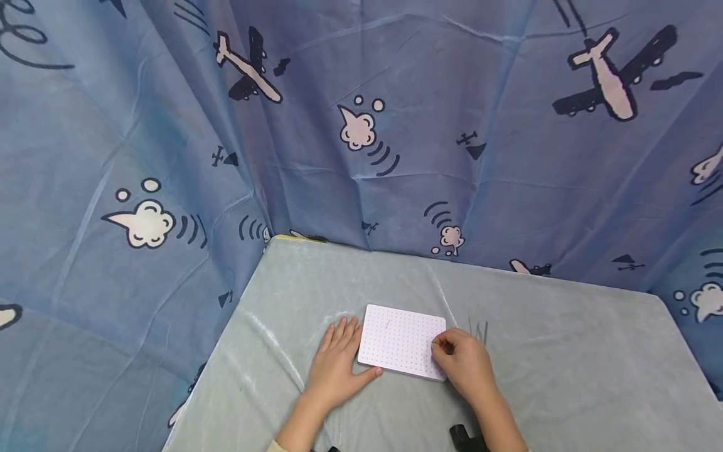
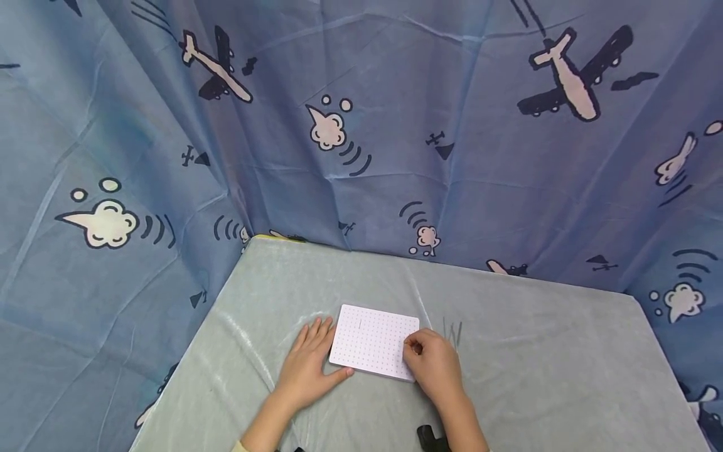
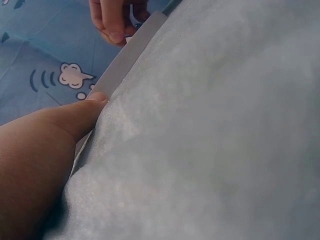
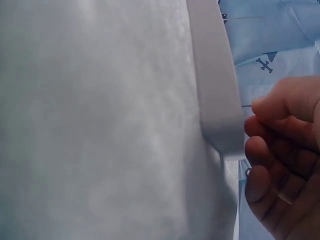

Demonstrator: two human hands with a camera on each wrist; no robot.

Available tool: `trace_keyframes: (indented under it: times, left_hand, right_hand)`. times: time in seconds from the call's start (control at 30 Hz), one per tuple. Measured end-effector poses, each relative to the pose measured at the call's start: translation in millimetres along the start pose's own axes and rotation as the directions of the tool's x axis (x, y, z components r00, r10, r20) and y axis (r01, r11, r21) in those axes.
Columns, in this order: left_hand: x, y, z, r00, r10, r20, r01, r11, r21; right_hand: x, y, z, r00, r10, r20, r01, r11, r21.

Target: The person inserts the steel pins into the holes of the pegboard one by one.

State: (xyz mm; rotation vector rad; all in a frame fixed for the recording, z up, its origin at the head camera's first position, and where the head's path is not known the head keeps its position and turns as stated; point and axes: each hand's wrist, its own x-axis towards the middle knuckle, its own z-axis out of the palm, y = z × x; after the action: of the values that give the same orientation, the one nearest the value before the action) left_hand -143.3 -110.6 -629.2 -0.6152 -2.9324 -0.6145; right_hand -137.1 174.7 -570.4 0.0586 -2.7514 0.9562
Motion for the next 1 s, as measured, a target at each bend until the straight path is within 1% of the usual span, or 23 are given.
trace_keyframes:
  times: [0.17, 0.3, 0.43, 0.6, 0.73, 1.0]
  left_hand:
    - [-3.4, 3.0, 0.8, 1.0, -0.003, 0.012, 0.003, 0.999, -0.032]
    - [-3.5, 4.5, 0.5, 1.0, -0.006, 0.014, 0.006, 0.999, -0.044]
    - [-2.4, 4.6, 0.0, 1.0, -0.006, 0.001, 0.006, 0.999, -0.036]
    - [-0.5, 5.0, -0.6, 1.0, 0.001, 0.0, -0.001, 1.0, -0.031]
    - [0.4, 5.5, 0.2, 1.0, 0.002, 0.007, -0.002, 0.999, -0.033]
    - [-2.2, 6.1, -0.5, 1.0, -0.004, -0.002, 0.004, 0.999, -0.041]
  right_hand:
    - [-5.3, 7, -4, 0.996, 0.056, 0.067, -0.058, 0.998, 0.017]
    - [-8.5, 16, -8, 0.991, 0.115, 0.071, -0.117, 0.993, 0.03]
    - [-8.7, 24, -15, 0.987, 0.152, 0.054, -0.154, 0.988, 0.03]
    - [-7.9, 35, -23, 0.986, 0.163, 0.014, -0.163, 0.987, 0.004]
    - [-8.6, 44, -32, 0.987, 0.161, -0.03, -0.162, 0.986, -0.048]
    - [-10.7, 63, -44, 0.985, 0.158, -0.065, -0.166, 0.975, -0.145]
